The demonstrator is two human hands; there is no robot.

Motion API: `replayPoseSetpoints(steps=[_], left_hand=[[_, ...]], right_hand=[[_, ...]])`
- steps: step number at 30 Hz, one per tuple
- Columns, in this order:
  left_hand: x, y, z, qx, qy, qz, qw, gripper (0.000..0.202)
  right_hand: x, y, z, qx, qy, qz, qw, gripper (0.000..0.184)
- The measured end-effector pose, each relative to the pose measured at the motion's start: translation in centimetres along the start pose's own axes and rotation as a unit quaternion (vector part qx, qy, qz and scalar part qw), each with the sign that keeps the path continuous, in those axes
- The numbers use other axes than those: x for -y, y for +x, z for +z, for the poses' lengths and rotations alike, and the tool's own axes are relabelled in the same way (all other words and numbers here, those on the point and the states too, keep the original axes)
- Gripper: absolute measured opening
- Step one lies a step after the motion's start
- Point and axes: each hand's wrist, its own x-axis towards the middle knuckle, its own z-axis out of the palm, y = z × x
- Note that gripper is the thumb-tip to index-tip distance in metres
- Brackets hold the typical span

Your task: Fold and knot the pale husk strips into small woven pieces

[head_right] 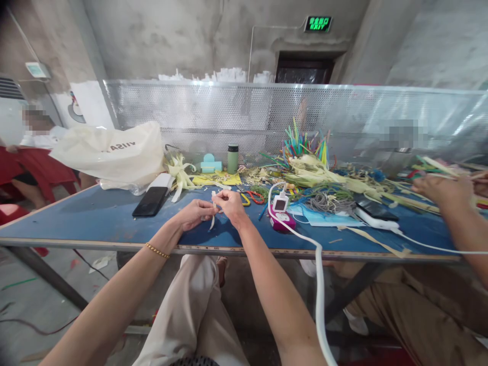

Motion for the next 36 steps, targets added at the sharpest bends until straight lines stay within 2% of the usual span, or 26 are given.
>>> replayPoseSetpoints(steps=[8,15,21,24,36], left_hand=[[0.27,0.01,-0.2,0.024,0.0,0.004,1.0,0.036],[-0.49,-0.11,0.14,0.006,-0.113,0.009,0.994,0.052],[-0.13,0.0,-0.14,0.014,-0.058,0.015,0.998,0.038],[0.16,0.16,-0.25,-0.005,-0.046,0.028,0.999,0.033],[0.22,0.22,-0.02,-0.003,-0.032,0.013,0.999,0.028]], right_hand=[[0.17,0.11,0.14,-0.016,0.01,0.002,1.0,0.026],[0.45,0.03,0.14,0.002,0.043,-0.001,0.999,0.027],[0.09,0.31,0.0,-0.022,0.0,-0.029,0.999,0.024],[-0.02,0.41,-0.01,-0.027,-0.023,-0.038,0.999,0.022],[-0.19,0.43,-0.27,-0.033,-0.05,-0.057,0.997,0.018]])
